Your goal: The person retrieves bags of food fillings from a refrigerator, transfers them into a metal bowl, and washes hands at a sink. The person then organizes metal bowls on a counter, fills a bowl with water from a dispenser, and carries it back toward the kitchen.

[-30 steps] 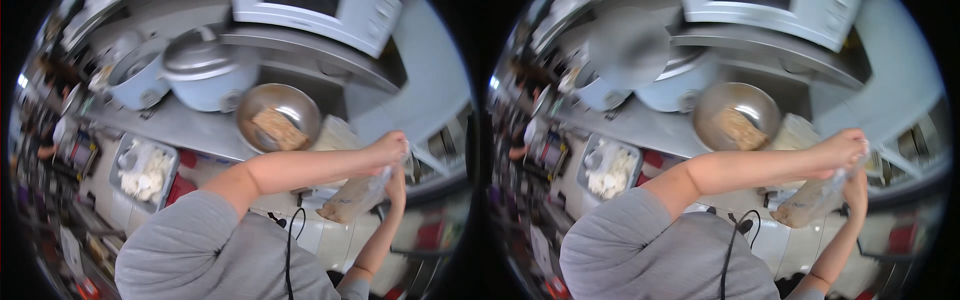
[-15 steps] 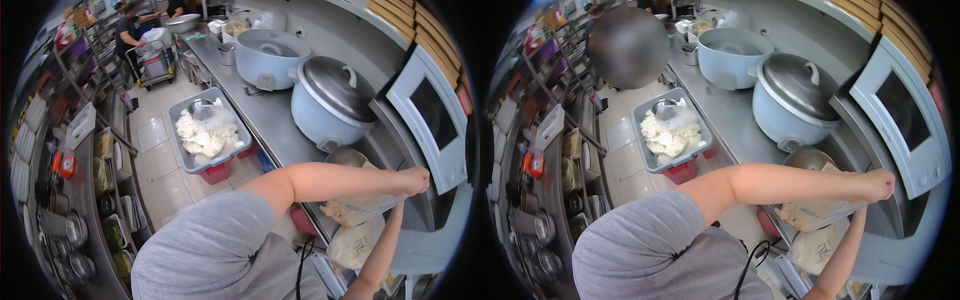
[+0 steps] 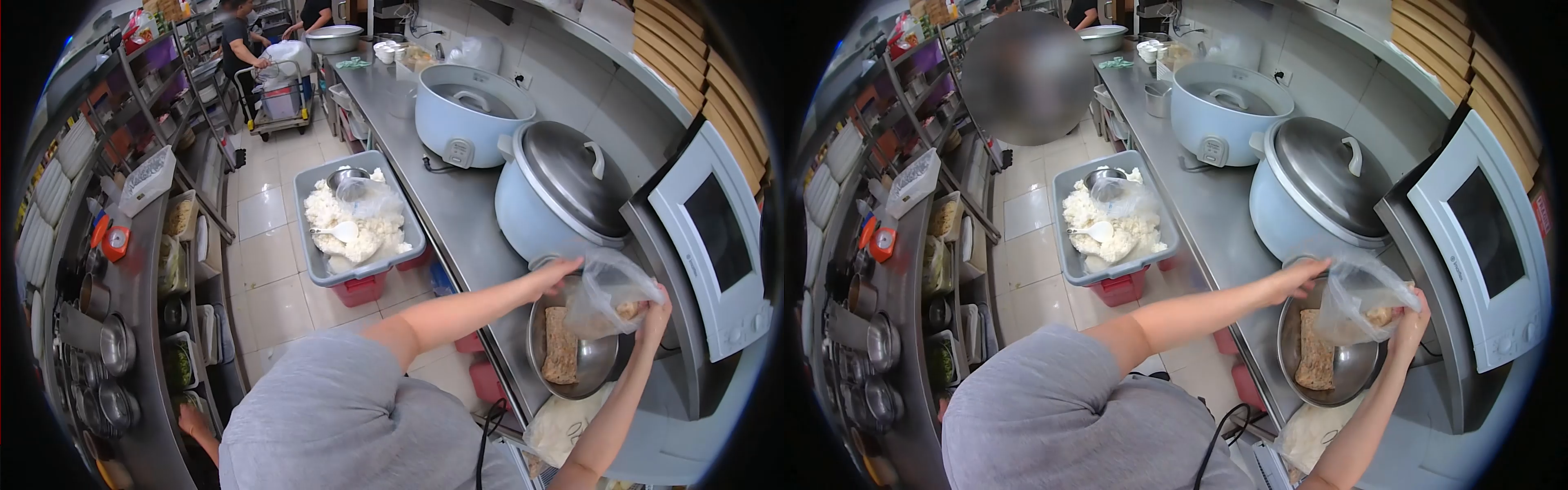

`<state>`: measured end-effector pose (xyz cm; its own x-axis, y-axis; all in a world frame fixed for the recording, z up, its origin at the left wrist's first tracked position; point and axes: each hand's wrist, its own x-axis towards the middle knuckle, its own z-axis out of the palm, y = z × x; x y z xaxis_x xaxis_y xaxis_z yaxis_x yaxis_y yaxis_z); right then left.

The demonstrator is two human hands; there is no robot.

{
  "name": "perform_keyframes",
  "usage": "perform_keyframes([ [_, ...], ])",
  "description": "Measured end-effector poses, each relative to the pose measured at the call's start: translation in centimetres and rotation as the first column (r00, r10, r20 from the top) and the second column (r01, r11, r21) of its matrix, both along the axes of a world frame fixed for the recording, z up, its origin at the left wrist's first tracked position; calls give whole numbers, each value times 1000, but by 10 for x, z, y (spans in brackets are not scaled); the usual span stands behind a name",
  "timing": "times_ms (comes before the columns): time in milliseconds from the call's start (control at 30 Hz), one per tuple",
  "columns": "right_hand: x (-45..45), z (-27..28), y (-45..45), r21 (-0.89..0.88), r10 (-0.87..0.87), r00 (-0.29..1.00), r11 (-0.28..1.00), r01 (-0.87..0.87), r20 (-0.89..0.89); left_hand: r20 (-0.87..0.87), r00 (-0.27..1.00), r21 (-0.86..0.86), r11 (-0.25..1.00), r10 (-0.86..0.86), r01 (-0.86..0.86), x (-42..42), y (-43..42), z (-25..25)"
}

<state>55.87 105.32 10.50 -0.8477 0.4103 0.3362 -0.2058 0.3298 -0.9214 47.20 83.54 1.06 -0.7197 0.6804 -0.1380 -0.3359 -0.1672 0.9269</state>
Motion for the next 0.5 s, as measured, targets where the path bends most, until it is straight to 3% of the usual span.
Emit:
perform_keyframes([
  [67,3,5,-1,-103,92,995,990,-97,-48,165,971,64,984,-174,166,10,15,-28],
  [133,12,11,-1,-181,79,994,979,-90,-70,579,798,123,986,-167,117,18,46,-48],
  [167,19,13,-2,-260,74,993,961,-96,-91,581,793,124,983,-184,137,22,53,-53],
  [200,26,12,-2,-260,50,995,963,-72,-88,524,788,404,909,-324,106,31,50,-40],
  [233,34,10,-3,-233,66,990,968,-94,-125,435,783,649,758,-445,71,35,52,-34],
  [267,44,8,-4,-206,77,984,972,-110,-160,457,725,751,660,-515,-4,31,66,-36],
  [333,50,10,-10,-27,-143,979,990,141,-144,470,758,685,728,-453,10,31,62,-32],
  [500,72,-6,-1,-256,-77,986,966,38,-147,403,812,538,827,-422,163,29,65,-21],
])
